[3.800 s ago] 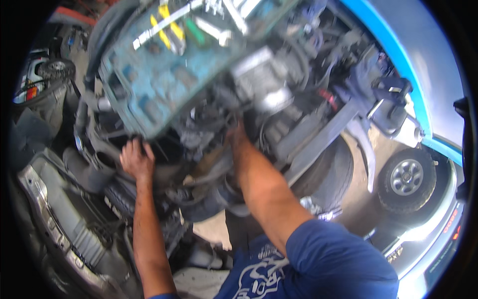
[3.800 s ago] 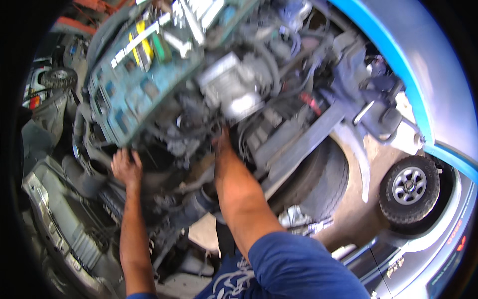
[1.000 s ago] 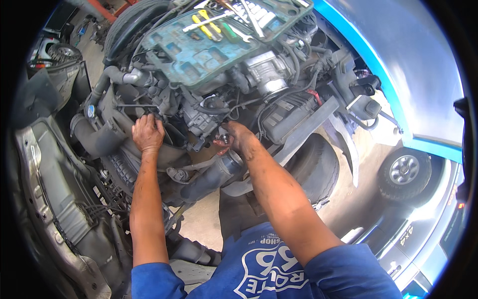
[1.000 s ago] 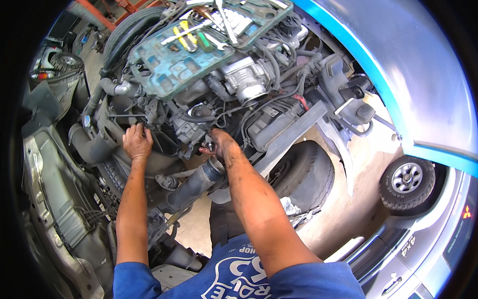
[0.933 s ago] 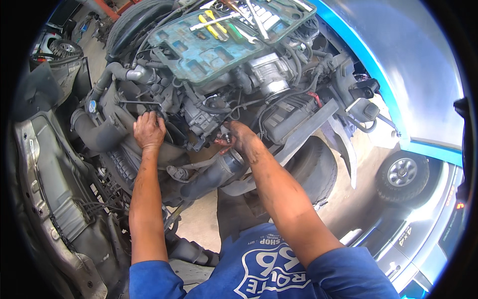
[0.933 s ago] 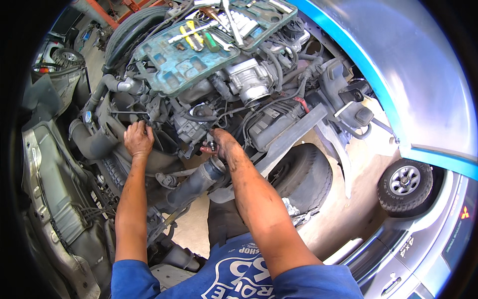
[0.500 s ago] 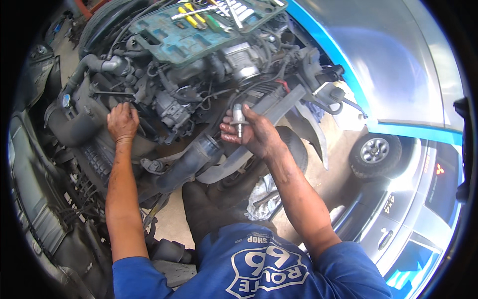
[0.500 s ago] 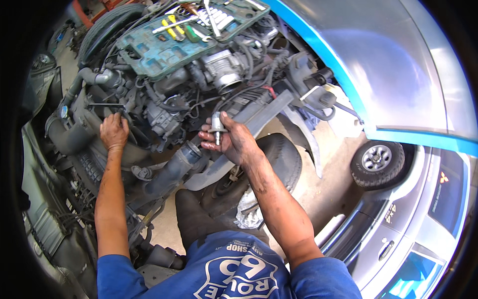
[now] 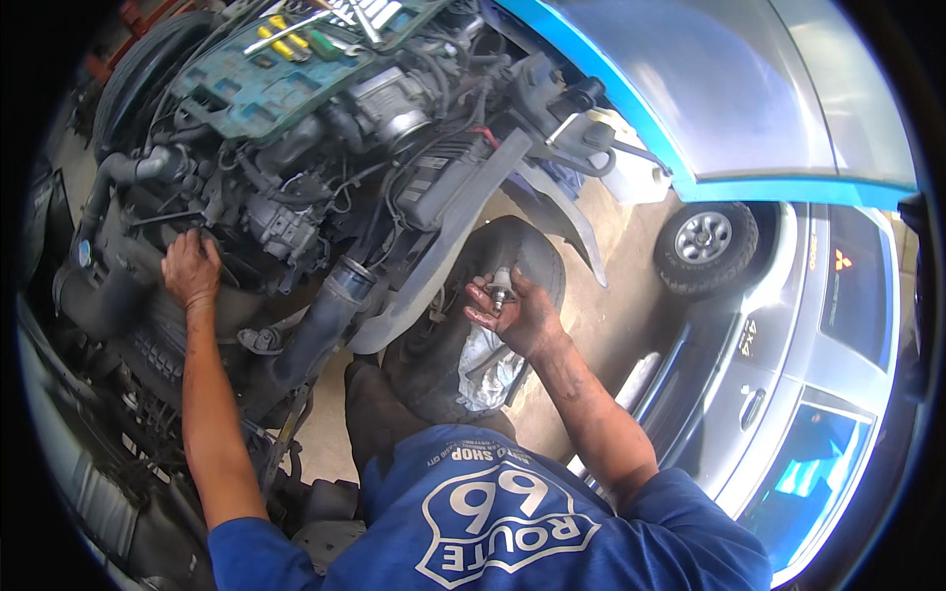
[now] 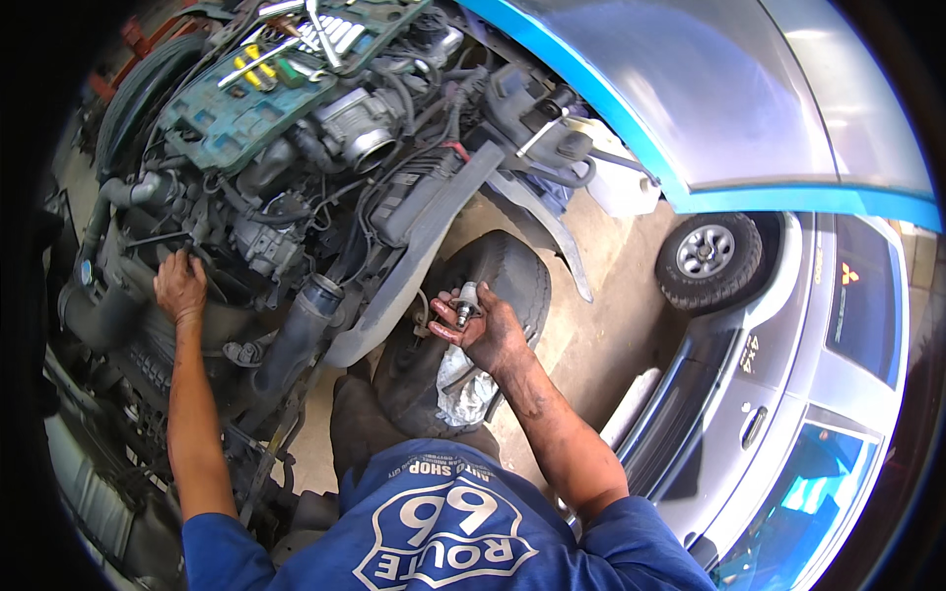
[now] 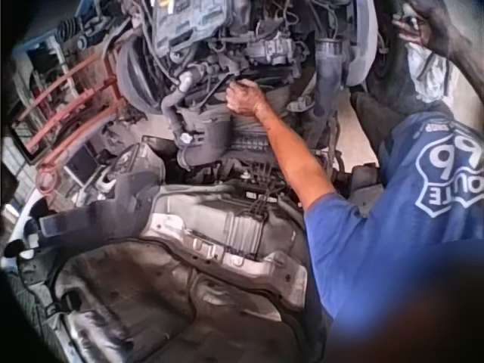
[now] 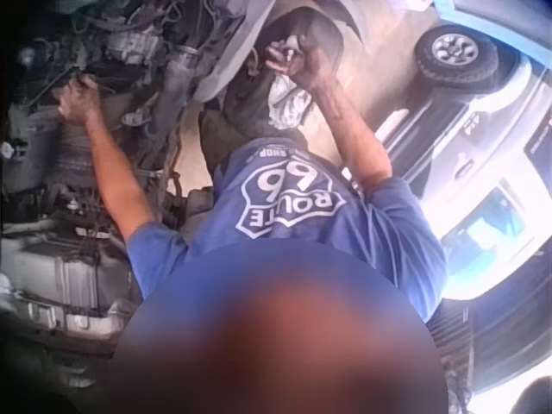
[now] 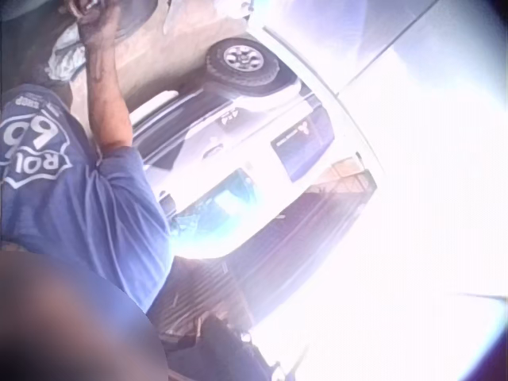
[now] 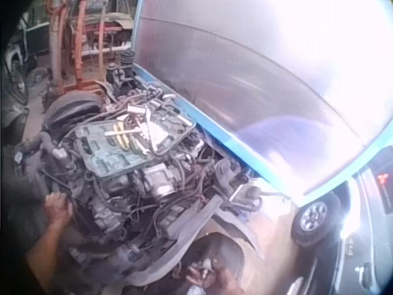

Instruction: The person works under the hood of a light blue vehicle, using a wrench and other hand tools to loosen and tighten bolts on engine components. They repeatedly reach into the engine bay, adjust hoses and parts, and occasionally wipe their hands with a rag. The task involves sustained mechanical manipulation of engine internals.

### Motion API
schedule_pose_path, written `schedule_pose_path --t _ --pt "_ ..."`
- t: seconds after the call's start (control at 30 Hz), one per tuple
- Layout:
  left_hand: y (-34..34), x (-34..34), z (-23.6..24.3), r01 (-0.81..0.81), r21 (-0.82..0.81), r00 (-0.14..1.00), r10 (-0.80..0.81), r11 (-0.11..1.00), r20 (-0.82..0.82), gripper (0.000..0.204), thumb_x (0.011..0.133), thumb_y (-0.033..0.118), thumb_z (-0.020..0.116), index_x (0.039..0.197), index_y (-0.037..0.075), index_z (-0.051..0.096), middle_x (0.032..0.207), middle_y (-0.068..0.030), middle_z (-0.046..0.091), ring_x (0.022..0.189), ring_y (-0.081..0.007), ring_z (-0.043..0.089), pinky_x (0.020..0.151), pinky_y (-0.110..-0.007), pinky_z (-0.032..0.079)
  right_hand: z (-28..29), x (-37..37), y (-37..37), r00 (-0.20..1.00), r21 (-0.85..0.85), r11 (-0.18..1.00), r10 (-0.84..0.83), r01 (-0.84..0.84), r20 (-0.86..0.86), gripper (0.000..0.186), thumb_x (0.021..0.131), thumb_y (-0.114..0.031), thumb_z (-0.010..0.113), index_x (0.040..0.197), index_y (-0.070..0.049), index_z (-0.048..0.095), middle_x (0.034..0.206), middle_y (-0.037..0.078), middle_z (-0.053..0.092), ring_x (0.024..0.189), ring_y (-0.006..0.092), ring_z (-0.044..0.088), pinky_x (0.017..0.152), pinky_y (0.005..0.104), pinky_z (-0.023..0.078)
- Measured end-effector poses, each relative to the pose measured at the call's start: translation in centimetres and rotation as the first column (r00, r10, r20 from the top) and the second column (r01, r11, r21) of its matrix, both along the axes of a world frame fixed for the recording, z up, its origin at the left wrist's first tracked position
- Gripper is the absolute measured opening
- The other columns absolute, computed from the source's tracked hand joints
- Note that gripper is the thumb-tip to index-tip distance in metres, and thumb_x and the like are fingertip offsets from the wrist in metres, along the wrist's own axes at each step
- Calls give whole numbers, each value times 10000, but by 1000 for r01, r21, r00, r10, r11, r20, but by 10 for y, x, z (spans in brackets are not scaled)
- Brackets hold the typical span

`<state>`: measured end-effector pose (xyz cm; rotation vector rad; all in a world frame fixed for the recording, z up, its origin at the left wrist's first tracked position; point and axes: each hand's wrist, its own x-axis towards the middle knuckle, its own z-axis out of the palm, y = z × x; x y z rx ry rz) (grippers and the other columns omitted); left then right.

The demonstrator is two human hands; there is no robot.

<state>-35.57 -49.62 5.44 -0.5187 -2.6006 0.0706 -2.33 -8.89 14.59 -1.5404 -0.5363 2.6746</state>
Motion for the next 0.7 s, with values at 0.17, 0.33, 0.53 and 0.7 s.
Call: schedule_pose_path --t 0.17,0.33,0.53,0.7 --pt "-8 -5 -2 4 -107 999 2 994 50 222 901 312 648 1064 182 723 969 -12 673 952 -236 646 781 -413 483 7 56 5 961 -13 966 -257 260 104 352 1128 -352 323 1220 -44 468 1195 214 601 1188 376 634 997 607 529" --pt "40 46 43 -246 630 952 60 737 301 354 995 248 650 1285 46 672 1169 -156 724 1020 -288 693 889 -389 533 -1 130 44 914 -98 909 -406 405 7 369 1125 -340 330 1184 -30 522 1142 181 630 1137 334 653 954 575 545" --pt "177 296 88 159 515 844 -387 842 372 308 947 109 620 1226 -20 644 1075 -175 665 990 -323 637 893 -422 501 -40 234 113 824 -271 910 -403 314 -399 494 1099 -412 380 1217 10 610 1105 151 698 1065 324 696 853 545 596" --pt "270 435 66 376 511 155 -596 773 788 279 876 91 677 1147 24 682 1094 -187 664 1020 -384 651 915 -424 525 -64 296 157 694 -380 884 -454 272 -558 500 1099 -415 381 1256 6 601 1122 164 699 1076 334 696 845 552 602"
